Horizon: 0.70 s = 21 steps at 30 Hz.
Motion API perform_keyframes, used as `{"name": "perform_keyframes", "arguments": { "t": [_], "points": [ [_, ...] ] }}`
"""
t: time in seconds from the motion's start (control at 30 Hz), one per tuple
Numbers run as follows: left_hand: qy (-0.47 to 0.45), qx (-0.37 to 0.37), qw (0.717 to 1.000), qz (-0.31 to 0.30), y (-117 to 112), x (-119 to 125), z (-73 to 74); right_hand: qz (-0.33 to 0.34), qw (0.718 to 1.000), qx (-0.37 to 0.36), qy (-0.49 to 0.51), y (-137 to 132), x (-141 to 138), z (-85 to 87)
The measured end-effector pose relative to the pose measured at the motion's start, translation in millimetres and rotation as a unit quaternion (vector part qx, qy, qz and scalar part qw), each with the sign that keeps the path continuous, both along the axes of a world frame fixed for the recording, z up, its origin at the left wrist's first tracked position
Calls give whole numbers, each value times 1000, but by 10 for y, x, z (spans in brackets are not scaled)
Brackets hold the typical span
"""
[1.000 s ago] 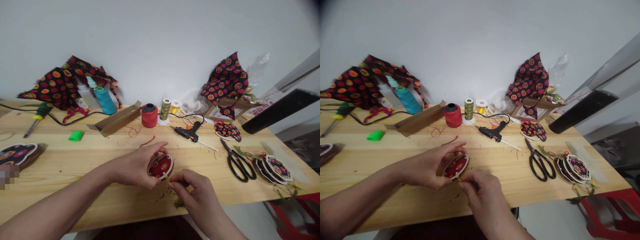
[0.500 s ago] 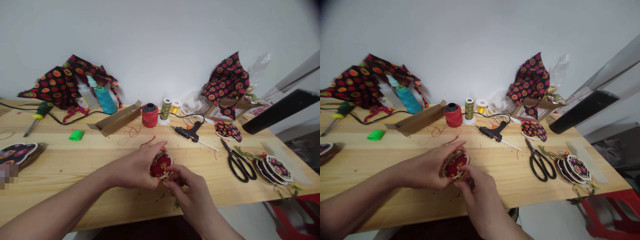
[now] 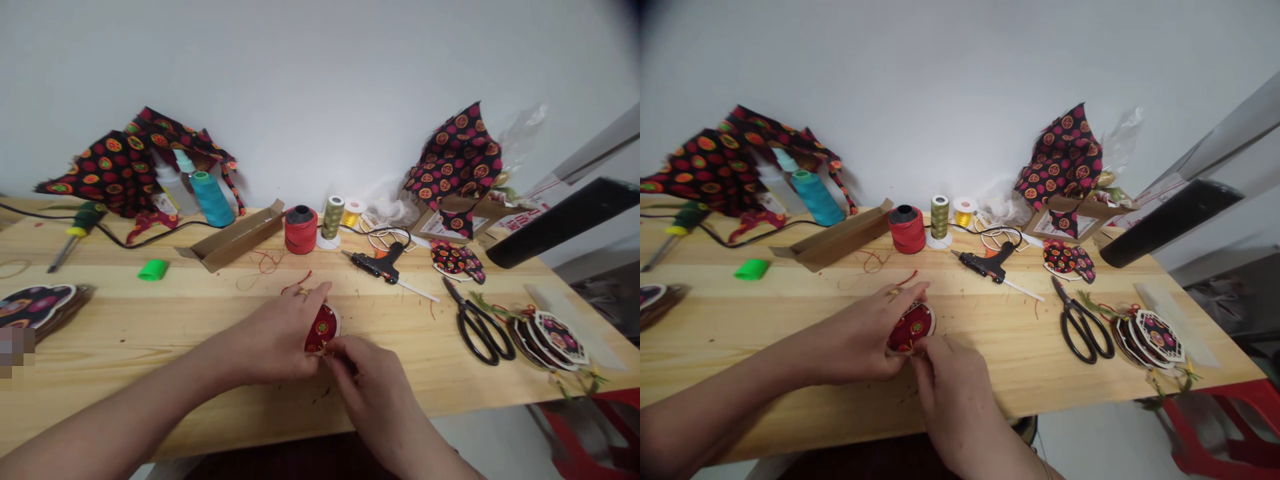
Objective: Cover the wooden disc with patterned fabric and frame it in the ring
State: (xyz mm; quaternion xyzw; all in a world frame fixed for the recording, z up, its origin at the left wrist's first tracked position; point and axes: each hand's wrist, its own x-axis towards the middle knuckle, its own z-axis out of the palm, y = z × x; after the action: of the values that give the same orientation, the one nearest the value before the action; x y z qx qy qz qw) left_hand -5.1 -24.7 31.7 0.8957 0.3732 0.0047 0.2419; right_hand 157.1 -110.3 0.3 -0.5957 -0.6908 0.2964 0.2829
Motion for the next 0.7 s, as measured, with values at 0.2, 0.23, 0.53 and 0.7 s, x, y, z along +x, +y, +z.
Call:
{"name": "perform_keyframes", "arguments": {
  "t": [0.2,0.23,0.53,0.7],
  "points": [
    [56,45,997,-14,-21,61,30,-9,998,-29,-58,37,-42,21],
    [60,51,997,-20,-20,67,42,-11,998,-33,-59,43,-44,28],
    [72,72,994,-50,38,93,98,-43,999,10,-5,99,64,-19],
    [82,75,992,-62,78,121,77,-36,999,-21,-11,145,142,-54]
  ]
}}
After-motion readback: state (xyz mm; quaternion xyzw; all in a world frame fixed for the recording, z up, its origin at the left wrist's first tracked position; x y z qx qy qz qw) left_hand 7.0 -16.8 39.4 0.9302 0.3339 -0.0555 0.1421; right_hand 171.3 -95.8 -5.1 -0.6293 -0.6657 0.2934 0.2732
